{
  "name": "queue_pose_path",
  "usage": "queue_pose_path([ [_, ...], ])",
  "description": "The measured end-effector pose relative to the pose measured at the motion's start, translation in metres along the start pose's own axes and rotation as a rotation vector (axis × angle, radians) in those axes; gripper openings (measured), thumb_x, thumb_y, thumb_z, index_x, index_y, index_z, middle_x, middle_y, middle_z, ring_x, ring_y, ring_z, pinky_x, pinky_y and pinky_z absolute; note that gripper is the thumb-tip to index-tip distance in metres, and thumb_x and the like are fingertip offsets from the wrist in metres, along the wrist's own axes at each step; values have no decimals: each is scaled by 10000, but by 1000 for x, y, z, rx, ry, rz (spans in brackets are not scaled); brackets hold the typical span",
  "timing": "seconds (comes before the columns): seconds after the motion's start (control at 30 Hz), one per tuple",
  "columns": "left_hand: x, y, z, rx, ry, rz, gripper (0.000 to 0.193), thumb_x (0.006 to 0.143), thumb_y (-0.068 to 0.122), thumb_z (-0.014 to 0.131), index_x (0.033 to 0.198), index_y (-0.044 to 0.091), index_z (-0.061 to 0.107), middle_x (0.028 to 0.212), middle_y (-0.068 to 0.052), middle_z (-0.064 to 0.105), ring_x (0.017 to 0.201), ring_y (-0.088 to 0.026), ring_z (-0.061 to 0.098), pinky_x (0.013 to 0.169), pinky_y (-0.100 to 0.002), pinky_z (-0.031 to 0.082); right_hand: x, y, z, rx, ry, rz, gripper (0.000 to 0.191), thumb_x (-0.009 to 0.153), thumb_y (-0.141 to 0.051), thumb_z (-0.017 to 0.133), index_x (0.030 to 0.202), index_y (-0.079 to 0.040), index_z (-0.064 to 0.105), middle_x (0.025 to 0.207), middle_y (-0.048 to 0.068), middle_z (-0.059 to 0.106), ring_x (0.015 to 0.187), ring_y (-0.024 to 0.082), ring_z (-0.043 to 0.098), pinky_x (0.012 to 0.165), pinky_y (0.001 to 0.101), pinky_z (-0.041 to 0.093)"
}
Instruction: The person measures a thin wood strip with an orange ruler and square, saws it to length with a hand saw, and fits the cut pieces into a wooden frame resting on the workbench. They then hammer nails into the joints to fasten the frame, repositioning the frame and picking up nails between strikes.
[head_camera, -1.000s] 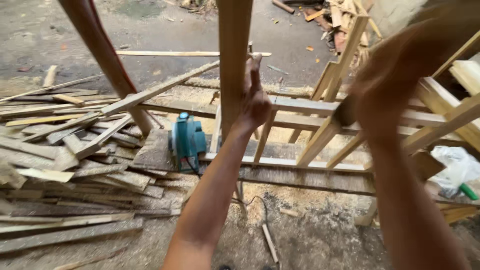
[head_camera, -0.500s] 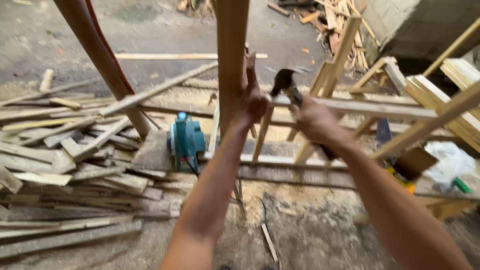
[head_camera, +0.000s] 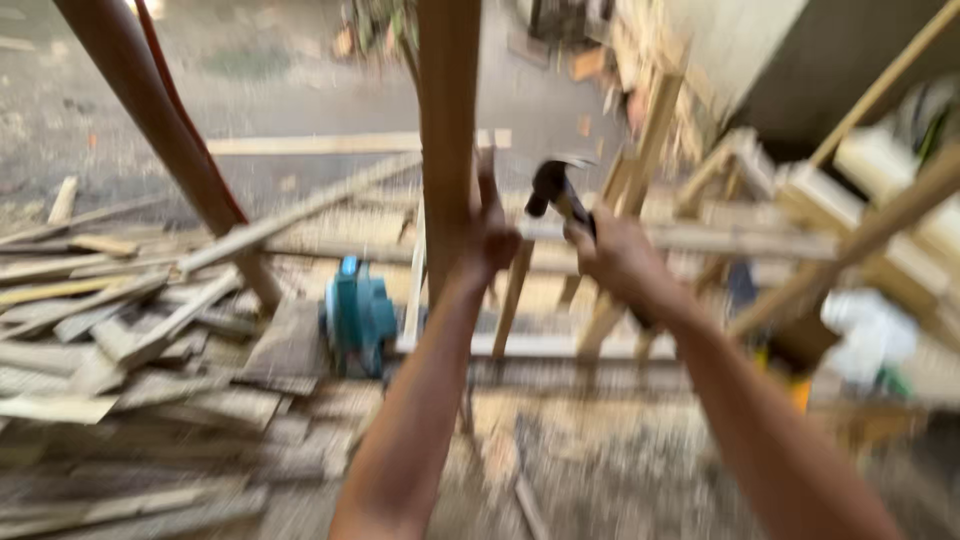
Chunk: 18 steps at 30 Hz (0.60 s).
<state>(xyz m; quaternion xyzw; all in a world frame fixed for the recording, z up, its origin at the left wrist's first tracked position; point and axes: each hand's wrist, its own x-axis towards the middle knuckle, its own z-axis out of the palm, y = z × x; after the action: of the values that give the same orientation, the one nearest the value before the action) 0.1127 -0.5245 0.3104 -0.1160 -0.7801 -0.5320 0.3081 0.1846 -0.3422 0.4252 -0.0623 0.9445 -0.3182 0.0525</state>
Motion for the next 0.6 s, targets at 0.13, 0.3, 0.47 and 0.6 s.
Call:
queue_pose_path([
  [0.13, 0, 3, 0, 26, -7, 1, 846, 849, 72, 471, 1619, 213, 149, 1676, -240, 192, 1563, -442, 190, 1257, -527, 181, 10, 9, -3, 263, 321, -280, 337, 1114, -288, 482, 1412, -131, 465, 1045, 141, 628, 679, 212, 602, 534, 339, 496],
  [0.3, 0, -1, 3, 68, -21, 14, 763, 904, 198, 534, 1597, 232, 217, 1665, -199, 239, 1558, -434, 217, 1240, -593, 166, 30, 33, 20, -84, -123, 104, 350, 1074, -284, 476, 1419, -229, 461, 1056, 105, 607, 665, 227, 559, 496, 339, 489],
  [0.47, -5, 5, 12, 281, -123, 57, 694, 960, 323, 597, 1575, 251, 285, 1654, -158, 286, 1554, -427, 244, 1223, -659, 151, -11, 86, 55, 24, 289, -247, 259, 1074, -310, 554, 1027, -58, 591, 812, 123, 671, 651, 155, 621, 515, 311, 457],
  [0.6, -19, 10, 37, 761, -470, -84, 653, 1004, 424, 647, 1557, 266, 339, 1645, -126, 323, 1550, -421, 266, 1210, -711, 139, -69, 151, 64, 394, 379, -12, 284, 1004, -311, 592, 928, -40, 560, 637, 66, 613, 519, 163, 592, 441, 360, 449],
])
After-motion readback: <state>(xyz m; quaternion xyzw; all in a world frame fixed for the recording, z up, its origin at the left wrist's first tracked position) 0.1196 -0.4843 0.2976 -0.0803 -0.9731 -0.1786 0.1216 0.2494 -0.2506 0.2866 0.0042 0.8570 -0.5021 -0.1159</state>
